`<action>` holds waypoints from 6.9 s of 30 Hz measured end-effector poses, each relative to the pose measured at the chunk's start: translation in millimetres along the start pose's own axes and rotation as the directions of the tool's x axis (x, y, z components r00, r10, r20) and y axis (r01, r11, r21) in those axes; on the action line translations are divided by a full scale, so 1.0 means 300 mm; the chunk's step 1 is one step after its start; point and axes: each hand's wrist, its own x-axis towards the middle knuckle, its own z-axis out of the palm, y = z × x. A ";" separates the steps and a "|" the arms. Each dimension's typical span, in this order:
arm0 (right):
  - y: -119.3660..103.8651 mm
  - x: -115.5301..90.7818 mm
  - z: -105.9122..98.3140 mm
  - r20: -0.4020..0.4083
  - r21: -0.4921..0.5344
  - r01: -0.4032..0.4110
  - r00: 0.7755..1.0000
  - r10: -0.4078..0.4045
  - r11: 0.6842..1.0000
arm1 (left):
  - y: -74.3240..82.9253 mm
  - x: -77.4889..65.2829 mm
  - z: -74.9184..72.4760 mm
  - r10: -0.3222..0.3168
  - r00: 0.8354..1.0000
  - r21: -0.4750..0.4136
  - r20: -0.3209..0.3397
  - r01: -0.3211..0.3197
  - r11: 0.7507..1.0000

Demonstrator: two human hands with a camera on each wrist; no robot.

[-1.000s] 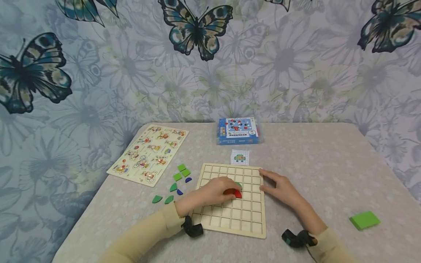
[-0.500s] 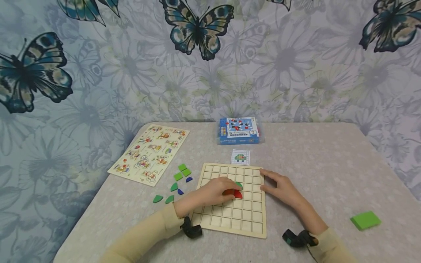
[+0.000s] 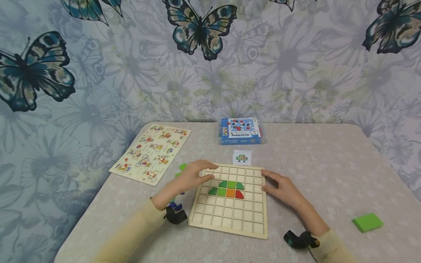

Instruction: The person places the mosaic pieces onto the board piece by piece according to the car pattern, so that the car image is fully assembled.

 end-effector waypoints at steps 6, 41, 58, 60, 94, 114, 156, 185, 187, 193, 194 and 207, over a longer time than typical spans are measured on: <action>-0.003 -0.001 0.004 -0.001 0.008 0.000 1.000 0.000 1.000 | -0.064 -0.094 -0.073 -0.138 0.987 0.003 -0.085 0.139 0.990; 0.000 -0.002 0.006 -0.002 -0.022 0.012 1.000 -0.012 1.000 | -0.185 -0.381 -0.028 -0.347 0.928 0.027 -0.134 0.353 0.935; -0.004 0.001 0.001 0.005 -0.013 0.012 1.000 -0.012 1.000 | -0.200 -0.377 -0.027 -0.299 0.935 0.110 -0.189 0.322 0.940; -0.005 0.000 0.001 0.004 -0.016 0.014 1.000 -0.014 1.000 | -0.202 -0.376 -0.026 -0.289 0.939 0.115 -0.189 0.313 0.943; -0.004 0.007 -0.003 0.002 -0.019 0.010 1.000 -0.010 1.000 | 0.087 0.037 0.037 0.088 0.986 -0.023 0.141 -0.086 0.996; -0.002 0.015 0.001 0.003 -0.010 0.051 0.999 -0.051 0.999 | 0.162 0.149 0.220 0.191 0.935 0.008 0.298 -0.202 0.979; 0.008 -0.001 -0.007 -0.010 -0.019 0.063 0.998 -0.064 0.998 | 0.161 0.141 0.261 0.212 0.941 0.006 0.264 -0.222 0.975; -0.003 -0.002 -0.005 0.002 -0.011 0.020 1.000 -0.020 1.000 | 0.071 -0.106 0.012 0.013 1.000 -0.046 0.026 -0.012 0.999; -0.002 -0.001 -0.007 0.005 -0.011 0.016 1.000 -0.016 1.000 | 0.040 -0.173 -0.029 -0.058 0.997 -0.058 -0.041 0.055 0.997; 0.000 0.000 -0.025 0.002 -0.027 0.013 1.000 -0.013 1.000 | -0.056 -0.360 -0.110 -0.250 0.944 -0.088 -0.214 0.236 0.968; 0.000 0.001 -0.028 0.002 -0.027 0.009 1.000 -0.009 1.000 | -0.068 -0.387 -0.116 -0.289 0.931 -0.093 -0.225 0.275 0.957; 0.006 0.006 -0.005 0.007 -0.035 0.026 1.000 -0.026 0.999 | -0.145 -0.573 -0.083 -0.471 0.860 -0.050 -0.196 0.471 0.881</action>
